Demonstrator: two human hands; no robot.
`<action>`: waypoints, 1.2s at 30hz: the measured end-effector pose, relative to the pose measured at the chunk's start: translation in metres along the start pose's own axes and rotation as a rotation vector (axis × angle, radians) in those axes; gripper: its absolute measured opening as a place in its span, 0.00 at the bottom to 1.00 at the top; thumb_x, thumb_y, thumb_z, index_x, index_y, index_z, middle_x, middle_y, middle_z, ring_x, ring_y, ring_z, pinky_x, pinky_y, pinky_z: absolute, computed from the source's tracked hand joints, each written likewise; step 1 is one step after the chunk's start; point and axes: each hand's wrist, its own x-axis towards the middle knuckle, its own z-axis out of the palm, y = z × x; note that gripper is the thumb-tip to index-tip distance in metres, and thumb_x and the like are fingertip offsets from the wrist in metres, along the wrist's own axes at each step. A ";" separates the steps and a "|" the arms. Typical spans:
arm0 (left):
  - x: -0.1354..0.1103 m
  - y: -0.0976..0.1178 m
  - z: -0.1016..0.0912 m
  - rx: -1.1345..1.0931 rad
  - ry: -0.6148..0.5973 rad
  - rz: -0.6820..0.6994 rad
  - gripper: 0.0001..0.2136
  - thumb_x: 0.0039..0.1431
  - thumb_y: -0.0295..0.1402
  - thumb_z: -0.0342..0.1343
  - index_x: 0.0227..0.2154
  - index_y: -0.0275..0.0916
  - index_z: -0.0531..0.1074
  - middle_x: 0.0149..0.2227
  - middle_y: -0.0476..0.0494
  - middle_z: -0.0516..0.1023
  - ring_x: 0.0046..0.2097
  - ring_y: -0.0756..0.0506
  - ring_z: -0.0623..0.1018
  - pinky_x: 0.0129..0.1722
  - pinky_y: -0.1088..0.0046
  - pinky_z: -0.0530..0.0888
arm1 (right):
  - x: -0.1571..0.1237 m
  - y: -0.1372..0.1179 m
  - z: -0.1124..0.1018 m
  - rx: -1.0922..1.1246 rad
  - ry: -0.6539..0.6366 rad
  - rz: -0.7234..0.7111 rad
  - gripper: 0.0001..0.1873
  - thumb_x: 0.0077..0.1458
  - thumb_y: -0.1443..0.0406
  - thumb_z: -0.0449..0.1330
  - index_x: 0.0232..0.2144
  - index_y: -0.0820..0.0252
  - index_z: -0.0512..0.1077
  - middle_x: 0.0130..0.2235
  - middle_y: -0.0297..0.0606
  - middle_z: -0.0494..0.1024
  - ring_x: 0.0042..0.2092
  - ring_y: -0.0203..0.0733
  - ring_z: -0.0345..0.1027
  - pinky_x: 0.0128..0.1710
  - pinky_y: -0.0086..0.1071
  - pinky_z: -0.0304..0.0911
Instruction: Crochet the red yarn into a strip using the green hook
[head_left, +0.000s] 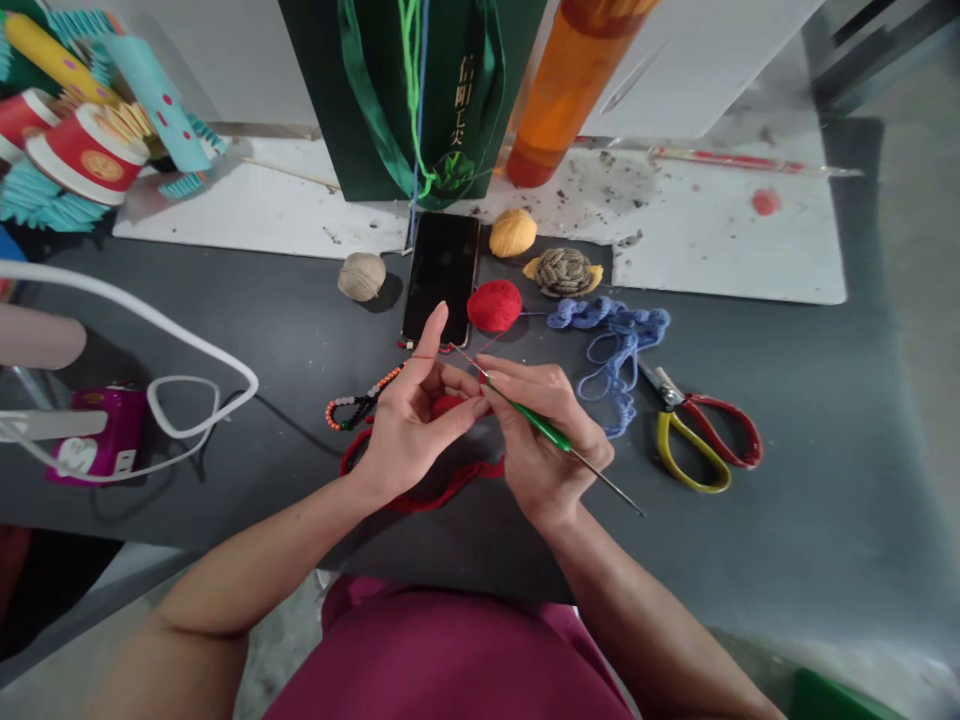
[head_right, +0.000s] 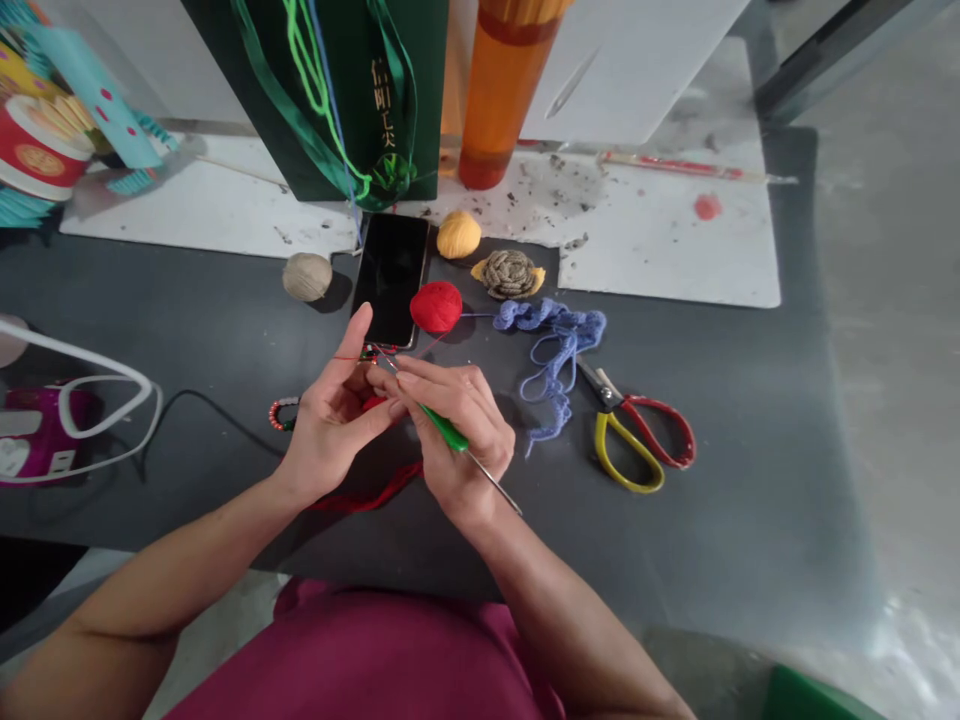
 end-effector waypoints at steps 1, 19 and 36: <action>0.000 -0.001 0.000 -0.030 -0.009 -0.008 0.48 0.58 0.32 0.72 0.76 0.51 0.54 0.33 0.56 0.79 0.36 0.52 0.77 0.41 0.76 0.74 | 0.000 0.000 0.001 0.075 0.019 0.070 0.14 0.60 0.72 0.70 0.43 0.46 0.84 0.44 0.32 0.91 0.45 0.43 0.86 0.44 0.39 0.79; -0.001 0.005 0.001 0.062 0.022 0.009 0.43 0.57 0.29 0.72 0.73 0.51 0.62 0.34 0.53 0.79 0.38 0.50 0.77 0.45 0.72 0.76 | 0.002 0.003 -0.004 -0.077 -0.045 -0.089 0.15 0.61 0.72 0.68 0.44 0.45 0.82 0.45 0.34 0.90 0.43 0.47 0.86 0.41 0.44 0.80; 0.008 0.010 -0.006 -0.131 -0.044 -0.130 0.29 0.53 0.33 0.74 0.59 0.51 0.80 0.34 0.54 0.78 0.39 0.51 0.75 0.48 0.71 0.73 | 0.016 0.002 -0.002 0.540 -0.028 0.559 0.11 0.59 0.54 0.72 0.36 0.50 0.77 0.33 0.31 0.88 0.39 0.44 0.86 0.45 0.41 0.82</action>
